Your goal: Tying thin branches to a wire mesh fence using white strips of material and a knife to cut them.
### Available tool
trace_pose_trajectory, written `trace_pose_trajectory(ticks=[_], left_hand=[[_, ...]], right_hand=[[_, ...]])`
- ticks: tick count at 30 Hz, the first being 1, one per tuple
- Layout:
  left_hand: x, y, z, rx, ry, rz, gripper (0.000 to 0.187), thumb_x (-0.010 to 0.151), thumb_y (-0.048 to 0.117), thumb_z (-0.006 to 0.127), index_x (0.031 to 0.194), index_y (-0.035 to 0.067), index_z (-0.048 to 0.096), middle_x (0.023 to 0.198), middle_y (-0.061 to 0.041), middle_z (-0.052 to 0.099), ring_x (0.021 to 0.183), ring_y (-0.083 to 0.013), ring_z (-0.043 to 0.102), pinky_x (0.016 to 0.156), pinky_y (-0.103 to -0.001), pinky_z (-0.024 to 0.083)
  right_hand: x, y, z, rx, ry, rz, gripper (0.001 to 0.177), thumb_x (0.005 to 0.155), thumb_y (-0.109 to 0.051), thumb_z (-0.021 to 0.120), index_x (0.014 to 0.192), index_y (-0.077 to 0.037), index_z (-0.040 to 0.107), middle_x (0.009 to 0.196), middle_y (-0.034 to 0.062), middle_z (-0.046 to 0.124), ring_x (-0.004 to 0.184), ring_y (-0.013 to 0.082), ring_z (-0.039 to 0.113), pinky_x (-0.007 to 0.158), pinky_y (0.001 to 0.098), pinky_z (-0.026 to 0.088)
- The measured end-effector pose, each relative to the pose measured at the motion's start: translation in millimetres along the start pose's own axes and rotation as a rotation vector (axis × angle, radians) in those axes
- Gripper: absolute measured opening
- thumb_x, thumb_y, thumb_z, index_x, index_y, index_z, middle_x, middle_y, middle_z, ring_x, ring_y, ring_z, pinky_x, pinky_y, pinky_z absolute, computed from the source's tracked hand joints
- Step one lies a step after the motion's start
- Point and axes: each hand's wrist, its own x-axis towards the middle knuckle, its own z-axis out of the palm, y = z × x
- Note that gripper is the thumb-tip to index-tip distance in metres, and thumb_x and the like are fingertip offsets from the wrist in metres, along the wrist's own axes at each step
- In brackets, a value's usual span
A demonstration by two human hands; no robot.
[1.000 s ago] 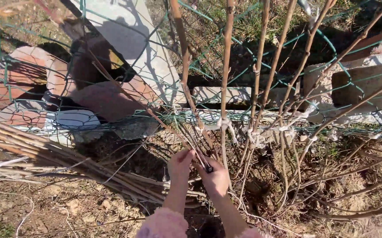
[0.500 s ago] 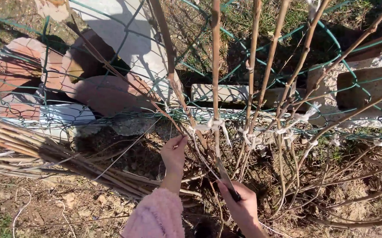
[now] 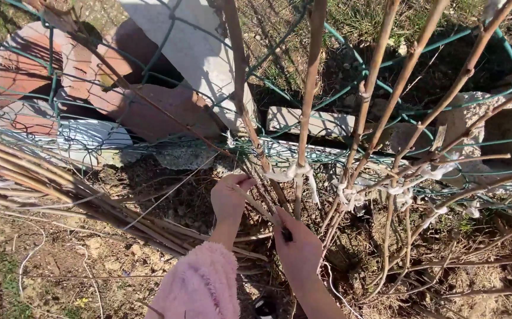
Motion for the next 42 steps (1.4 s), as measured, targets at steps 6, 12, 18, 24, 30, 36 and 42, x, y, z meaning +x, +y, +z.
trace_pose_trajectory(ticks=[6,12,18,24,30,36,42], left_hand=[[15,-17,-10,0.416,0.085,0.200,0.050,0.083,0.032,0.086,0.093,0.019,0.039,0.068,-0.001,0.042,0.051,-0.0232,0.037,0.048,-0.037,0.036],[40,-30,-16,0.685,0.024,0.471,0.083,0.080,0.048,0.085,0.150,0.020,0.050,0.056,-0.003,0.058,0.045,-0.0210,0.050,0.042,-0.034,0.042],[51,34,-39,0.794,-0.447,0.233,0.072,0.088,0.036,0.073,0.153,0.043,0.041,0.083,0.003,0.064,0.063,-0.0228,0.064,0.057,-0.035,0.051],[64,46,-39,1.094,-0.551,0.302,0.076,0.088,0.061,0.067,0.149,0.022,0.042,0.086,-0.006,0.072,0.072,-0.0293,0.072,0.052,-0.037,0.053],[73,21,-27,1.253,-0.470,0.363,0.084,0.085,0.087,0.053,0.094,0.004,0.065,0.089,-0.011,0.068,0.071,-0.0302,0.070,0.059,-0.037,0.053],[46,30,-28,1.163,-0.406,0.195,0.069,0.091,0.078,0.053,0.109,0.011,0.053,0.080,-0.007,0.072,0.064,-0.0274,0.071,0.052,-0.036,0.054],[22,-1,-19,0.585,-0.352,0.069,0.047,0.100,0.046,0.062,0.069,0.013,0.047,0.056,-0.007,0.055,0.052,-0.0258,0.053,0.052,-0.038,0.040]], right_hand=[[22,-20,19,-0.036,-0.087,0.051,0.030,0.090,-0.027,0.073,0.118,-0.019,0.076,0.086,-0.0046,0.081,0.073,0.0132,0.078,0.064,0.0300,0.061],[29,-28,31,-0.032,-0.109,0.106,0.031,0.093,-0.025,0.068,0.122,-0.018,0.075,0.103,-0.0041,0.081,0.083,0.0125,0.078,0.074,0.0301,0.060],[30,-29,36,-0.033,-0.083,0.057,0.028,0.094,-0.026,0.068,0.119,-0.016,0.076,0.098,-0.0041,0.080,0.071,0.0099,0.076,0.065,0.0259,0.060],[27,-31,37,-0.028,-0.065,0.030,0.027,0.094,-0.028,0.069,0.118,-0.018,0.076,0.084,-0.0054,0.079,0.058,0.0077,0.070,0.050,0.0225,0.052],[29,-41,25,-0.049,-0.079,0.045,0.029,0.096,-0.031,0.062,0.114,-0.012,0.076,0.067,-0.0033,0.077,0.066,0.0136,0.076,0.126,0.0457,0.017],[24,-37,23,-0.049,-0.229,0.239,0.033,0.096,-0.035,0.062,0.123,-0.021,0.073,0.080,-0.0046,0.078,0.056,0.0120,0.068,0.047,0.0281,0.049],[14,-29,31,-0.065,-0.211,0.195,0.031,0.095,-0.032,0.063,0.122,-0.022,0.074,0.102,-0.0041,0.080,0.060,0.0126,0.072,0.053,0.0292,0.056]])
